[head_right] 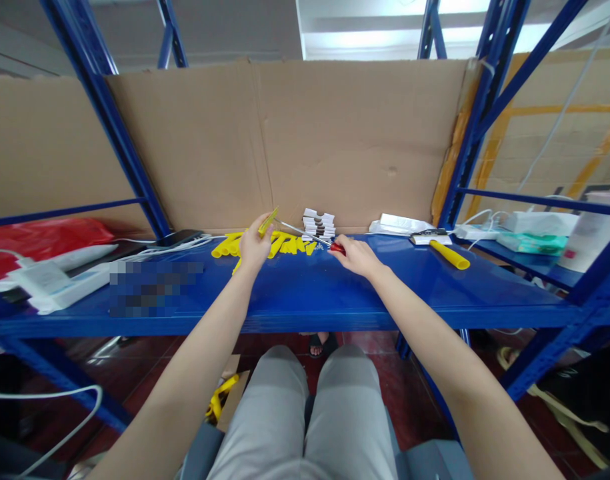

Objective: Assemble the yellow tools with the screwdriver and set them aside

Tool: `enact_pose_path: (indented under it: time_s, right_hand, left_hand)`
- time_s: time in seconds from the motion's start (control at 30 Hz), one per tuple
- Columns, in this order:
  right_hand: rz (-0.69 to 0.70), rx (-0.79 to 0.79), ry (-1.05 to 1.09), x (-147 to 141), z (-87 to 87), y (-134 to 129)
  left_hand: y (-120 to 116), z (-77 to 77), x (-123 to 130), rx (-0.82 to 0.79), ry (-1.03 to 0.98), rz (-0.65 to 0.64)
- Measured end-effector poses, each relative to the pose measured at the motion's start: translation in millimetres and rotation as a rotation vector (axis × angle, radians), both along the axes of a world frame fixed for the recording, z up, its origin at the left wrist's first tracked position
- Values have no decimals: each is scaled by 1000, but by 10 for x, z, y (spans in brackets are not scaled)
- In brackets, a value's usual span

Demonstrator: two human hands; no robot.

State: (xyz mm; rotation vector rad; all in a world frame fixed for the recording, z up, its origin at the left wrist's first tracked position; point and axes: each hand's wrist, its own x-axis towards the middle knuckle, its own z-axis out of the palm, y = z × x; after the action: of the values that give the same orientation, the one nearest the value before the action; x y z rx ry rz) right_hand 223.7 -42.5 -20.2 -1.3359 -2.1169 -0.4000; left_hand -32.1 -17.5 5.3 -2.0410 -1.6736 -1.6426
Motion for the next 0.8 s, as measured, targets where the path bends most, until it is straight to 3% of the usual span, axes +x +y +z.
enact_pose_path:
  time_s: [0.4,0.63,0.8]
  right_hand:
    - [-105,-26,-106,-21,35,-37]
    - [1,-50,16,-11,25,-15]
    - [-34,9,23,20,9,5]
  left_hand:
    - [48,-35,-2,54,13,-14]
    - [68,-43,-1,54,6,7]
    - [53,-40,-1,54,29,-4]
